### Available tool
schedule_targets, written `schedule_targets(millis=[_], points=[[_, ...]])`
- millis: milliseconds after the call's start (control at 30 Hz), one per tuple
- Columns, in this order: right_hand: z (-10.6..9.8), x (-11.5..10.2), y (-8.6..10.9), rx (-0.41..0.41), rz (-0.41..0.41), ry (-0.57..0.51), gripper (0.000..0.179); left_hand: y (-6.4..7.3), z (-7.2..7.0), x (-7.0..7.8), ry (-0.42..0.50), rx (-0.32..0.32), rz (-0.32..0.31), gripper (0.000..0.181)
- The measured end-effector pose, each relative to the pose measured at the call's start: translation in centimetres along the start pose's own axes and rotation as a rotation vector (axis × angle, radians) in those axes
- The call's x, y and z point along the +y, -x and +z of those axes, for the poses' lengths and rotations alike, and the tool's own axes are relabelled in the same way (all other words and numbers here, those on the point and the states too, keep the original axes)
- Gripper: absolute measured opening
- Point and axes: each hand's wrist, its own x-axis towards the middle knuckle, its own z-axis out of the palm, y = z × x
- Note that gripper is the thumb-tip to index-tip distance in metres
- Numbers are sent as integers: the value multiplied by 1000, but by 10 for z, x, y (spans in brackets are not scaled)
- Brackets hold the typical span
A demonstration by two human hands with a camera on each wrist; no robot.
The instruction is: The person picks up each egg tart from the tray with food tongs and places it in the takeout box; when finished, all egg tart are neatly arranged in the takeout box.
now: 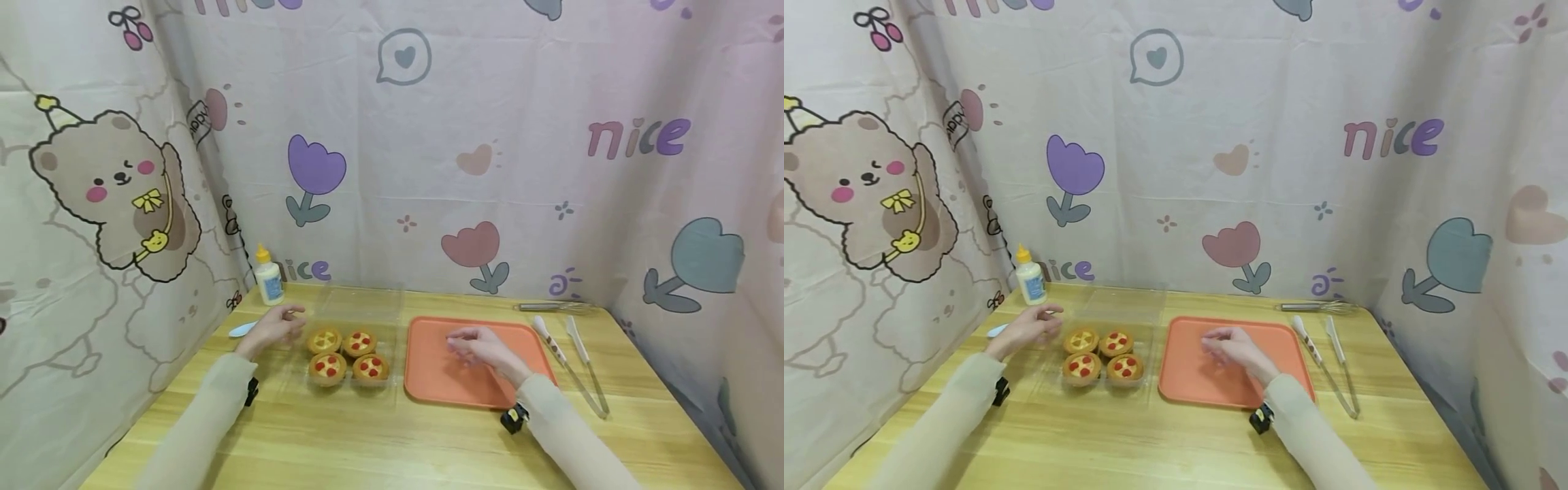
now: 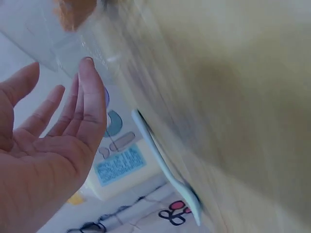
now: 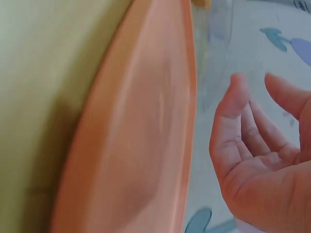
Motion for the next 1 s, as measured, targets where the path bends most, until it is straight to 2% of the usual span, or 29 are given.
schedule_targets(millis=[200, 367, 567, 700, 833, 1000], points=[[26, -13, -29, 3, -12, -73, 45, -9, -5, -1, 15, 4, 40, 56], [39, -16, -48, -27, -40, -62, 42, -14, -4, -5, 19, -5, 44, 54], [48, -25, -61, -23, -71, -16, 40, -19, -1, -6, 4, 14, 79, 51], [54, -27, -67, -35, -77, 5, 39, -23, 2, -3, 4, 25, 66, 49], [61, -26, -72, -60, -116, 44, 40, -26, 5, 0, -7, -3, 49, 49], [68, -24, -78, -50, -146, 72, 44, -28, 6, 1, -30, -35, 33, 49]])
